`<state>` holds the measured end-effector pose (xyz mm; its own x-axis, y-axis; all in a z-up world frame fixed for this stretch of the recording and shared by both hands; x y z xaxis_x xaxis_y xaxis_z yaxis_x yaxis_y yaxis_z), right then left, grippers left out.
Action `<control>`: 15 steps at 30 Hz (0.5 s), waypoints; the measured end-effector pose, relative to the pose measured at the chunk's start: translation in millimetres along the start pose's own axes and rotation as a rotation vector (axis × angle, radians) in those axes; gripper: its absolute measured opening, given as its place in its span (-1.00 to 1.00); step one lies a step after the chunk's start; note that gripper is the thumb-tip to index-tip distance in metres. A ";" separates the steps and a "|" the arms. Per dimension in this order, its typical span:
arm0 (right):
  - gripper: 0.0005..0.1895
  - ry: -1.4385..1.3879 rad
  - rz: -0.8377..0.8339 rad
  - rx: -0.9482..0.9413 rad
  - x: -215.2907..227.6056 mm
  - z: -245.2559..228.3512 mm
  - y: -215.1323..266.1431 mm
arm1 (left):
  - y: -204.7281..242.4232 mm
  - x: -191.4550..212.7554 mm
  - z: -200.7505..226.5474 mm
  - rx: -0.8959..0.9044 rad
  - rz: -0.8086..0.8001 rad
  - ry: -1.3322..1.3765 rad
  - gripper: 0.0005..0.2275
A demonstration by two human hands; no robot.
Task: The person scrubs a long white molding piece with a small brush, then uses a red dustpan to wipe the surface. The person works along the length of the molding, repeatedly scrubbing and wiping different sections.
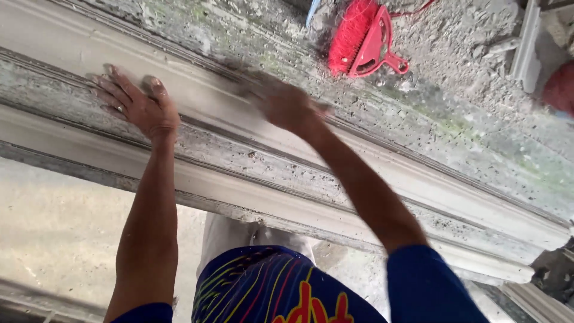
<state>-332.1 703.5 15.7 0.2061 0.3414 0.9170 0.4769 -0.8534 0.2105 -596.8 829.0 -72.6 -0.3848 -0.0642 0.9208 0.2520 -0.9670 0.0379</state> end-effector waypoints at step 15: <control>-0.63 0.256 0.022 -0.293 -6.5 39.9 56.8 | -3.3 20.6 30.3 -0.178 0.183 -0.127 -0.26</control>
<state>-272.2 668.5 8.2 -0.0242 0.2435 0.9696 0.2031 -0.9485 0.2432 -578.7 838.3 -41.9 -0.2306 -0.2212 0.9476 0.1431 -0.9709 -0.1919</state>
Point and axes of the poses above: each hand's wrist, its own y-axis away from the middle knuckle, its own x-axis out of the back of the hand, z = x × y, the point moved 10 cm from there along -y, towards the middle knuckle, and after that the axes turned 11 degrees about x, right-handed, at the moved point
